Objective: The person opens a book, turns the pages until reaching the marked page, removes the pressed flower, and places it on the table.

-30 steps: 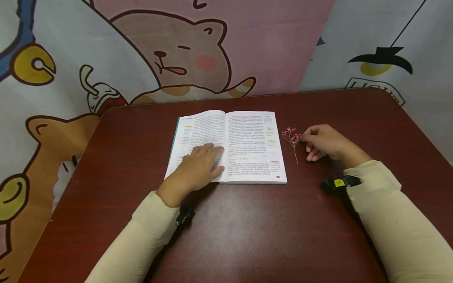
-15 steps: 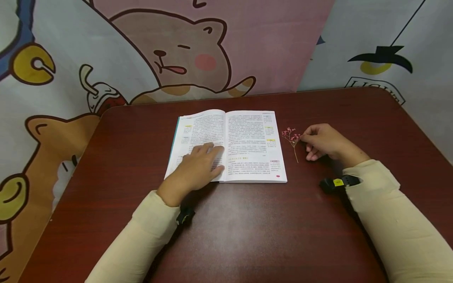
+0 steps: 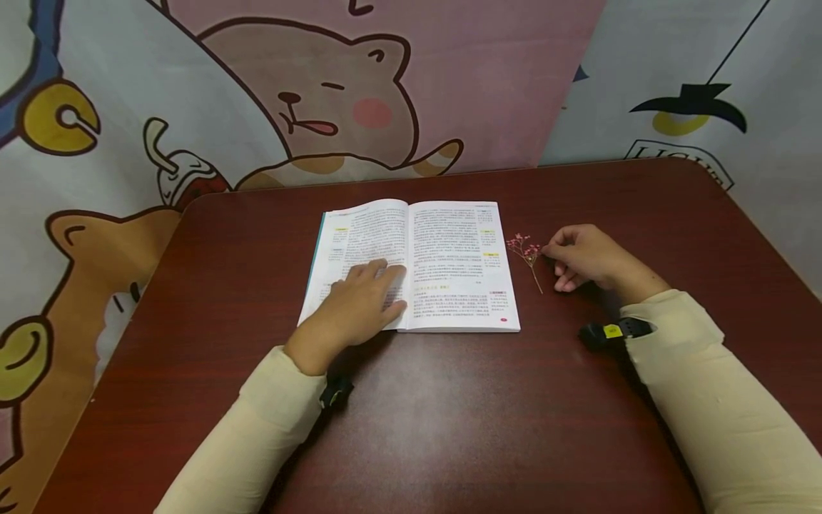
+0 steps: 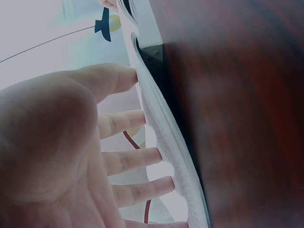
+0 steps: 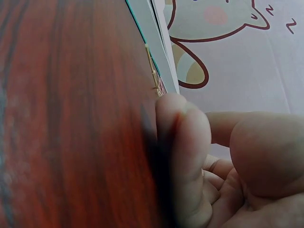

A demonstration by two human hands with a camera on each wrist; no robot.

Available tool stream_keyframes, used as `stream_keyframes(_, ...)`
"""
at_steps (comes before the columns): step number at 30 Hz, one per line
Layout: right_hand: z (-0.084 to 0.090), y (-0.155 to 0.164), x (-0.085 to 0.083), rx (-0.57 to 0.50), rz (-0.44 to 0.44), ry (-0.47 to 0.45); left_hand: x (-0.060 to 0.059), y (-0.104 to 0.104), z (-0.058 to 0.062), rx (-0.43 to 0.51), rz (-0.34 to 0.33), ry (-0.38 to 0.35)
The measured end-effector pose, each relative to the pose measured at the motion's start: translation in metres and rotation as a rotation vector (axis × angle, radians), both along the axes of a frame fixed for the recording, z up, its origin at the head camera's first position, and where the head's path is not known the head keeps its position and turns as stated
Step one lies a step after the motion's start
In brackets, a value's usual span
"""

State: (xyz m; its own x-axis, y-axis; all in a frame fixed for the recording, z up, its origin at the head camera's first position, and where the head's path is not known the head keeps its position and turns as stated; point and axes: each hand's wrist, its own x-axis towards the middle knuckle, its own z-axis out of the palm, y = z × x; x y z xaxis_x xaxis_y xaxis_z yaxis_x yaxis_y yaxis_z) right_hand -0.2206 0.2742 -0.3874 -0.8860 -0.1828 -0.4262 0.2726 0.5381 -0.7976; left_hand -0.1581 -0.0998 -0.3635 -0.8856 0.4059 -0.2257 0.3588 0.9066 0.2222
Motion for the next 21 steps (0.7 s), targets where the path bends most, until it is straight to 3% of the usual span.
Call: stream_keyframes(21, 0.012, -0.011, 0.003, -0.068, 0.015, -0.027, 0.000, 0.000, 0.000, 0.005, 0.006, -0.003)
